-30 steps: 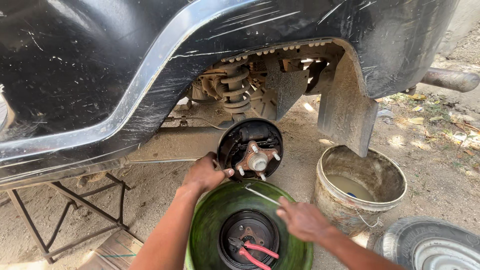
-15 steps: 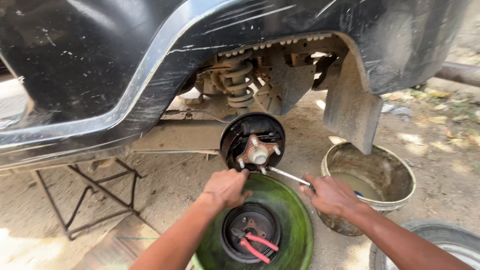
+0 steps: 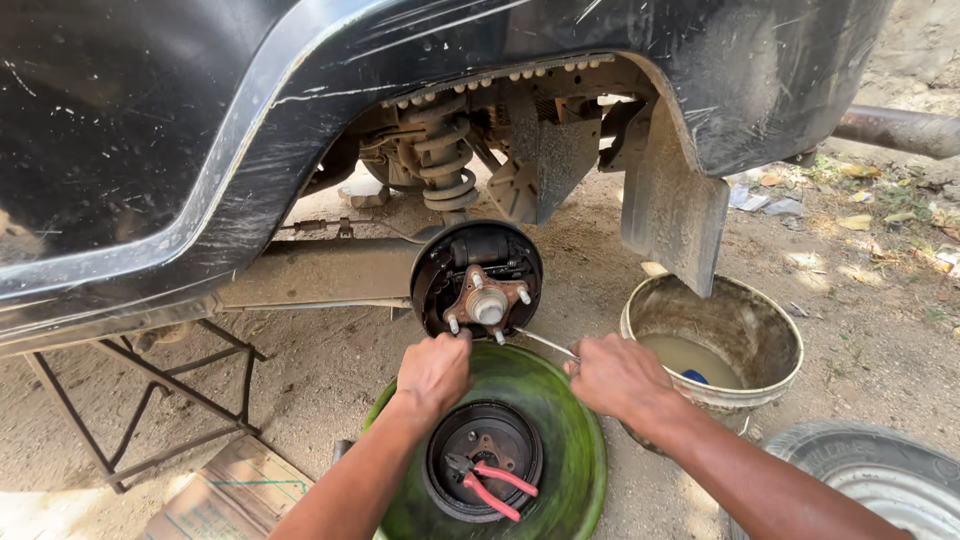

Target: The person uses pliers and a screwdriver to adjust and manipulate components within a vehicle's drum brake assembly. They repeatedly pry and turn parts inside the brake drum while the wheel is removed.

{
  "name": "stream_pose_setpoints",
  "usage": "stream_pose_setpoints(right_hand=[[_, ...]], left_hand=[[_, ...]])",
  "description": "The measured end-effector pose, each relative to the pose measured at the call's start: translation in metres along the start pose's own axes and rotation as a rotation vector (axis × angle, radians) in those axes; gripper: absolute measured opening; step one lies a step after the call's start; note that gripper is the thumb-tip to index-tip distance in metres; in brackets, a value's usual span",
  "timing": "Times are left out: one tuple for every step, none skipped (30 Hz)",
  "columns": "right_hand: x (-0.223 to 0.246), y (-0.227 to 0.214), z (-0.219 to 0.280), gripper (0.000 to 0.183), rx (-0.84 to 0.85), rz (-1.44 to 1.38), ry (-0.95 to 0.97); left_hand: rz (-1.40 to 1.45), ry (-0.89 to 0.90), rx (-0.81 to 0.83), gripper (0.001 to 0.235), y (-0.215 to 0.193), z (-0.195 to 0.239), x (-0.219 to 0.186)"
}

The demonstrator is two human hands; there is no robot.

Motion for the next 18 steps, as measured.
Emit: stream_pose_setpoints(right_hand=[[0.001, -0.003, 0.000, 0.038, -0.005, -0.007, -0.004], [0.002, -0.003, 0.000, 0.037, -0.007, -0.014, -0.009], [0.001, -0.004, 0.000, 0.036, -0.008, -0.039, -0.007], [0.000, -0.004, 0.000, 0.035, -0.007, -0.067, -0.005], [0.000, -0.003, -0.001, 0.034, -0.005, -0.096, -0.003], [0.001, -0.003, -0.002, 0.035, -0.024, -0.111, -0.011], [0.003, -0.003, -0.004, 0.035, -0.043, -0.126, -0.018], [0.002, -0.004, -0.004, 0.036, -0.055, -0.133, -0.027], [0.000, 0.001, -0.006, 0.038, -0.012, -0.147, 0.007], [-0.001, 0.010, -0.009, 0.040, 0.040, -0.159, 0.040], [-0.005, 0.021, -0.008, 0.041, 0.091, -0.170, 0.072], [-0.006, 0.025, -0.011, 0.044, 0.067, -0.181, 0.044], [-0.007, 0.028, -0.018, 0.048, 0.042, -0.192, 0.015], [-0.008, 0.035, -0.021, 0.052, 0.023, -0.204, -0.012], [-0.010, 0.045, -0.021, 0.052, 0.034, -0.207, 0.000], [-0.009, 0.053, -0.024, 0.054, 0.041, -0.209, 0.011], [-0.007, 0.060, -0.025, 0.055, 0.049, -0.210, 0.021], [-0.006, 0.065, -0.022, 0.052, 0.019, -0.297, 0.054]], left_hand=[[0.048, -0.024, 0.008, 0.027, -0.004, 0.000, 0.000], [0.096, -0.051, 0.019, 0.025, -0.007, 0.001, -0.001], [0.144, -0.078, 0.030, 0.024, -0.009, 0.001, -0.001], [0.131, -0.070, 0.031, 0.024, -0.012, 0.002, -0.001], [0.117, -0.061, 0.031, 0.023, -0.013, 0.003, 0.000], [0.104, -0.049, 0.031, 0.023, -0.014, 0.003, 0.000], [0.087, -0.067, 0.029, 0.024, -0.013, 0.003, 0.002], [0.079, -0.090, 0.028, 0.026, -0.010, 0.003, 0.002], [0.071, -0.112, 0.028, 0.029, -0.006, 0.004, 0.003], [0.077, -0.117, 0.018, 0.028, -0.001, 0.009, 0.002], [0.082, -0.121, 0.007, 0.028, 0.003, 0.011, 0.002], [0.080, -0.120, -0.011, 0.027, 0.002, 0.010, 0.003], [0.084, -0.126, -0.016, 0.029, 0.001, 0.008, 0.004], [0.090, -0.134, -0.016, 0.031, 0.002, 0.010, 0.005], [0.095, -0.141, -0.016, 0.033, 0.004, 0.012, 0.005], [0.110, -0.153, -0.025, 0.029, 0.003, 0.013, 0.005], [0.124, -0.164, -0.034, 0.026, 0.002, 0.014, 0.004], [0.140, -0.173, -0.050, 0.023, -0.001, 0.012, 0.002]])
Point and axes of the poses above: each hand's wrist, its own z-axis away from the middle knuckle, its own y-axis out of the palm, x = y × z, the point moved 8 cm from there along -z, towards the middle knuckle, and after that the axes turned 14 degrees about -y, right-handed, at the moved point
